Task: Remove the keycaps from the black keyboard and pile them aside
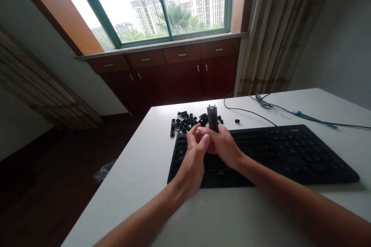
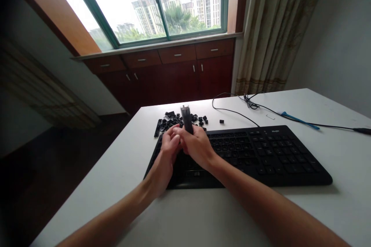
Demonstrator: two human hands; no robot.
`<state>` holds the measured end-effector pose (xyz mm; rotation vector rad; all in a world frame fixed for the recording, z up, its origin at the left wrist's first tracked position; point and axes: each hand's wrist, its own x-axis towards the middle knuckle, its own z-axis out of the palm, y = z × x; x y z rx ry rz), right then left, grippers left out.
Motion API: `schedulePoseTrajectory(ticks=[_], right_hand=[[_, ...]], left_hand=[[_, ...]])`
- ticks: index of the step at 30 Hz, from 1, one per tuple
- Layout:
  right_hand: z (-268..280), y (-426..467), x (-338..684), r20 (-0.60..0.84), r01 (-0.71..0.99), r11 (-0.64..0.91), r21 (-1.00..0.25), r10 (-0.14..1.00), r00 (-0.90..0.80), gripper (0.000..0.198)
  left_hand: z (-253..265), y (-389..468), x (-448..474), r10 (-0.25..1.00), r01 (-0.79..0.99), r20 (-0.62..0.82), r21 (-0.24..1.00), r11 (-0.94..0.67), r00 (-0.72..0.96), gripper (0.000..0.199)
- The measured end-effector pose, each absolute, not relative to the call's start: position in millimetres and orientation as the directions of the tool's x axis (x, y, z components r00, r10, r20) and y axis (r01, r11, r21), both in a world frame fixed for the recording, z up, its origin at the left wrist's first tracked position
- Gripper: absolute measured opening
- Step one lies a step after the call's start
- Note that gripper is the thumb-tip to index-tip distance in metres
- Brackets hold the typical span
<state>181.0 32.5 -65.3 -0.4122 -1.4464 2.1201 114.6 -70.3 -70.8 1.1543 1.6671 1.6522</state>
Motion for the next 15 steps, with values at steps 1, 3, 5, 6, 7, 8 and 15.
schedulePoseTrajectory(ticks=[1,3,5,6,7,8,15], right_hand=[[-66.3,31.2,180.0,0.081,-0.264,-0.241,-0.934,0.577,-0.813,0.037],[-69.0,28.6,179.1,0.141,-0.293,-0.141,-0.946,0.632,-0.762,0.036],[-71.8,26.4,180.3,0.155,-0.327,-0.109,-0.939,0.714,-0.683,0.033],[-72.8,25.6,181.6,0.148,-0.348,-0.123,-0.929,0.739,-0.657,0.030],[-73.5,25.0,183.2,0.146,-0.375,-0.145,-0.916,0.750,-0.645,0.028],[-73.8,24.6,184.8,0.151,-0.404,-0.166,-0.900,0.750,-0.644,0.027],[-70.7,23.6,182.7,0.207,-0.518,-0.223,-0.826,0.735,-0.646,0.037]], left_hand=[[-69.6,-65.8,121.1,0.829,0.154,0.168,0.983,-0.100,-0.533,0.047],[-65.1,-56.1,133.3,0.796,0.135,0.144,0.988,-0.079,-0.589,0.051],[-60.3,-47.6,143.6,0.765,0.163,0.164,0.984,-0.078,-0.623,0.051],[-58.9,-44.5,147.5,0.757,0.175,0.180,0.981,-0.088,-0.628,0.049],[-58.6,-42.3,150.4,0.754,0.184,0.201,0.977,-0.107,-0.625,0.048],[-59.3,-41.1,152.4,0.754,0.189,0.223,0.973,-0.134,-0.617,0.047],[-69.6,-44.7,151.2,0.750,0.196,0.265,0.964,-0.181,-0.606,0.054]])
